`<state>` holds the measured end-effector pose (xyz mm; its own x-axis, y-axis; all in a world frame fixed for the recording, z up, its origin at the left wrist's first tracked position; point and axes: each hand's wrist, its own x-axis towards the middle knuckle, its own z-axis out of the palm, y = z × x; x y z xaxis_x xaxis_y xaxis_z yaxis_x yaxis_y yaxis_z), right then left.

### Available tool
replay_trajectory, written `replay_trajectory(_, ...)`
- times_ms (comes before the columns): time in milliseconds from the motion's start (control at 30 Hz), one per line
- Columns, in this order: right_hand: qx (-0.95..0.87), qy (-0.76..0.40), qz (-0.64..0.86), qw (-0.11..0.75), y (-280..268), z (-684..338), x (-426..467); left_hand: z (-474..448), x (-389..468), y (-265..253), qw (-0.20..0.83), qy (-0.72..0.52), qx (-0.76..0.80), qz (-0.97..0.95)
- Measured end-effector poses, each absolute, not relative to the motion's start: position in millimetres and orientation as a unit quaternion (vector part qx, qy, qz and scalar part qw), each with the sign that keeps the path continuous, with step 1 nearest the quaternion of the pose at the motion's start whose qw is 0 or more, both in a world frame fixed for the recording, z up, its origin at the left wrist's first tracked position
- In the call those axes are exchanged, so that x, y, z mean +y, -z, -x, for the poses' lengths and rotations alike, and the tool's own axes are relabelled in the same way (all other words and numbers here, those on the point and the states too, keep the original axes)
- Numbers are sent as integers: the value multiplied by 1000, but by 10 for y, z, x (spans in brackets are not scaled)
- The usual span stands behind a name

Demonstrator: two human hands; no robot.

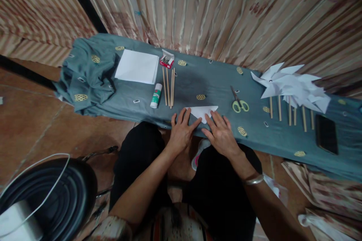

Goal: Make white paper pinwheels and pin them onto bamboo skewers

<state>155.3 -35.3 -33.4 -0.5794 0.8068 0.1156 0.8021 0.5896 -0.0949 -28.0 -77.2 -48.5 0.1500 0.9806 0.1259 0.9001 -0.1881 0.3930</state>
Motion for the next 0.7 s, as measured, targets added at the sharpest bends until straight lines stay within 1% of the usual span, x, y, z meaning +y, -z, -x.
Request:
replay_trajectory(267,-879,-57,468,70,355,-1593,-319,286,-777,518,109,-183,624,-752)
replay_trajectory(367,-870,-70,481,81,376,-1593,-283,291,-771,535,109,-188,621,-753)
replay_trajectory(700,-843,-57,527,92,433,-1456,-252,285,-767,536,107,-198,639,-736)
